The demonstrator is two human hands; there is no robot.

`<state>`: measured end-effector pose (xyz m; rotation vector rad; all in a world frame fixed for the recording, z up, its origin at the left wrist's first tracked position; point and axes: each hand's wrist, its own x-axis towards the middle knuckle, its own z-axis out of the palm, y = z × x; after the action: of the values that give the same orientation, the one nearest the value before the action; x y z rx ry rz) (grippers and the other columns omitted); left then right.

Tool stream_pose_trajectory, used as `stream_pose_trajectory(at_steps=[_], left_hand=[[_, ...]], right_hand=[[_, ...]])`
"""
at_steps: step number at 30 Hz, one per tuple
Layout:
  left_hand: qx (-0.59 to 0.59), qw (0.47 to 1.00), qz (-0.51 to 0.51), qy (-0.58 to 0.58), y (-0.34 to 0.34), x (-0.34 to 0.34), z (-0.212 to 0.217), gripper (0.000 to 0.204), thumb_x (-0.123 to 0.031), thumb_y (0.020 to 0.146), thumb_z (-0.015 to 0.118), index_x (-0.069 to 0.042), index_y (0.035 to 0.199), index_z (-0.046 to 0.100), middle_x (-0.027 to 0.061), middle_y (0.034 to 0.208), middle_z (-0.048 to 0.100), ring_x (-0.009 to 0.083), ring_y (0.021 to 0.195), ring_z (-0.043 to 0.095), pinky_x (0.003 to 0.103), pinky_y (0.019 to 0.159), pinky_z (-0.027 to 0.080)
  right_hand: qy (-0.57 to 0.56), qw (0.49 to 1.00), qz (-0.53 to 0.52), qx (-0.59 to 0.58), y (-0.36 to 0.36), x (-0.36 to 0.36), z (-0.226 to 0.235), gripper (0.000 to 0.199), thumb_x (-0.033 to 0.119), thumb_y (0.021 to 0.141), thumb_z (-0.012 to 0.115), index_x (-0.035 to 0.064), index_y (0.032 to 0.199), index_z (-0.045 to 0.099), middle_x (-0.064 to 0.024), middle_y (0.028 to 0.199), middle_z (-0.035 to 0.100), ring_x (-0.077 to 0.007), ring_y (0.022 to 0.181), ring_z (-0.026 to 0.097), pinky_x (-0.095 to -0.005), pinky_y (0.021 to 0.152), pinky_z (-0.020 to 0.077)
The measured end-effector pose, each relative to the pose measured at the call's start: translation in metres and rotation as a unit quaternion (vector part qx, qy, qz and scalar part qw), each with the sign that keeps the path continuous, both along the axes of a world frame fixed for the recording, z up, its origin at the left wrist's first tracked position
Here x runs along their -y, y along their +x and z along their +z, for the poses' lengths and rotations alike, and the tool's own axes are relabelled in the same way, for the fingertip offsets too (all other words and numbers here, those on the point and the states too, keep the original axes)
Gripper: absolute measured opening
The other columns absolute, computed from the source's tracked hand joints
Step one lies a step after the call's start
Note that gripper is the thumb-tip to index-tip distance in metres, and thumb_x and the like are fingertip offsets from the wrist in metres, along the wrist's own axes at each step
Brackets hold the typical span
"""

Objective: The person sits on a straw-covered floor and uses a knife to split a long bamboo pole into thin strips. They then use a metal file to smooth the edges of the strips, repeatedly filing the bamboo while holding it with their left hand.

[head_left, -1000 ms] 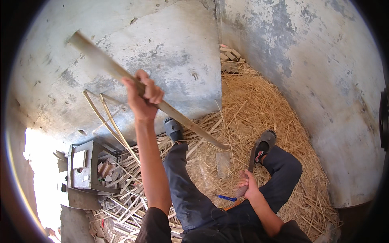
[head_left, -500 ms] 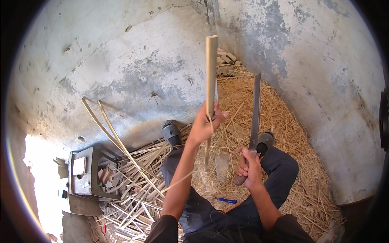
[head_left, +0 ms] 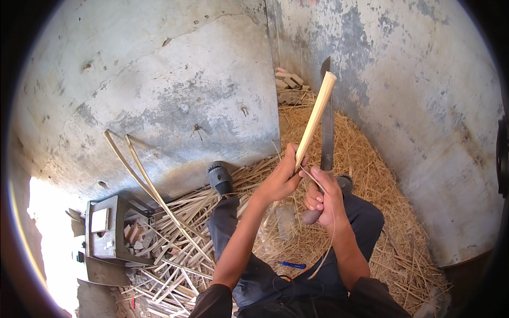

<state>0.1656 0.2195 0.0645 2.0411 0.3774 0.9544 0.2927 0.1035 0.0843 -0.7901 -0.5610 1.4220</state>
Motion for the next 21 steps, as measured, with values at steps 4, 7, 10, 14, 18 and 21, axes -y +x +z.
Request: stream_pose_trajectory(at_steps=[4,7,10,14,18,21], left_hand=[[0.03,0.999,0.034,-0.029,0.009,0.001,-0.011,0.019,-0.006,0.1,0.054,-0.004,0.113,0.04,0.0063,0.093,0.046,0.0173,0.087,0.05,0.034,0.081,0.046],[0.041,0.997,0.064,0.024,0.012,0.001,-0.019,0.028,-0.012,0.103,0.058,-0.002,0.122,0.041,0.0153,0.083,0.055,0.0251,0.071,0.054,0.039,0.069,0.049],[0.003,0.994,0.107,-0.008,0.01,0.004,-0.011,0.03,-0.022,0.106,0.056,-0.002,0.125,0.043,0.0127,0.078,0.054,0.0224,0.067,0.054,0.038,0.065,0.047],[-0.01,0.987,0.131,-0.088,-0.01,-0.017,-0.013,0.031,-0.028,0.108,0.053,-0.003,0.123,0.044,0.0085,0.076,0.051,0.0187,0.067,0.051,0.037,0.063,0.045],[0.028,0.988,0.135,-0.062,-0.023,-0.032,-0.017,0.026,-0.031,0.109,0.051,-0.006,0.111,0.045,0.0018,0.074,0.046,0.0131,0.066,0.047,0.032,0.059,0.042],[0.083,0.978,0.149,-0.119,-0.039,-0.049,-0.022,0.027,-0.031,0.109,0.049,-0.01,0.095,0.041,-0.0032,0.073,0.041,0.0068,0.062,0.04,0.026,0.054,0.035]], right_hand=[[-0.005,1.0,0.004,0.002,0.001,-0.004,-0.005,0.023,0.023,0.098,0.065,0.0019,0.091,0.064,0.0044,0.049,0.038,-0.0066,0.037,0.033,-0.0258,0.041,0.0294],[0.002,1.0,-0.015,-0.006,-0.001,-0.004,-0.002,0.019,0.019,0.097,0.065,0.0048,0.086,0.06,0.005,0.049,0.038,-0.0063,0.036,0.034,-0.0259,0.04,0.0301],[0.068,0.997,-0.008,-0.043,0.01,0.002,-0.005,0.014,0.015,0.098,0.063,0.0046,0.089,0.061,0.0055,0.05,0.039,-0.0058,0.036,0.034,-0.0252,0.04,0.0306],[0.214,0.972,-0.011,-0.1,0.044,0.017,0.0,0.004,0.012,0.101,0.058,0.0074,0.1,0.057,0.0077,0.05,0.038,-0.0052,0.036,0.033,-0.0233,0.039,0.0307],[0.343,0.908,-0.011,-0.242,0.09,0.033,0.015,0.008,0.012,0.105,0.052,0.0057,0.11,0.052,0.0064,0.056,0.039,-0.0054,0.042,0.034,-0.0233,0.043,0.0338],[0.415,0.888,-0.046,-0.195,0.128,0.058,0.03,0.012,0.014,0.106,0.05,0.0021,0.109,0.052,0.0059,0.057,0.038,-0.0056,0.044,0.034,-0.0233,0.045,0.0327]])
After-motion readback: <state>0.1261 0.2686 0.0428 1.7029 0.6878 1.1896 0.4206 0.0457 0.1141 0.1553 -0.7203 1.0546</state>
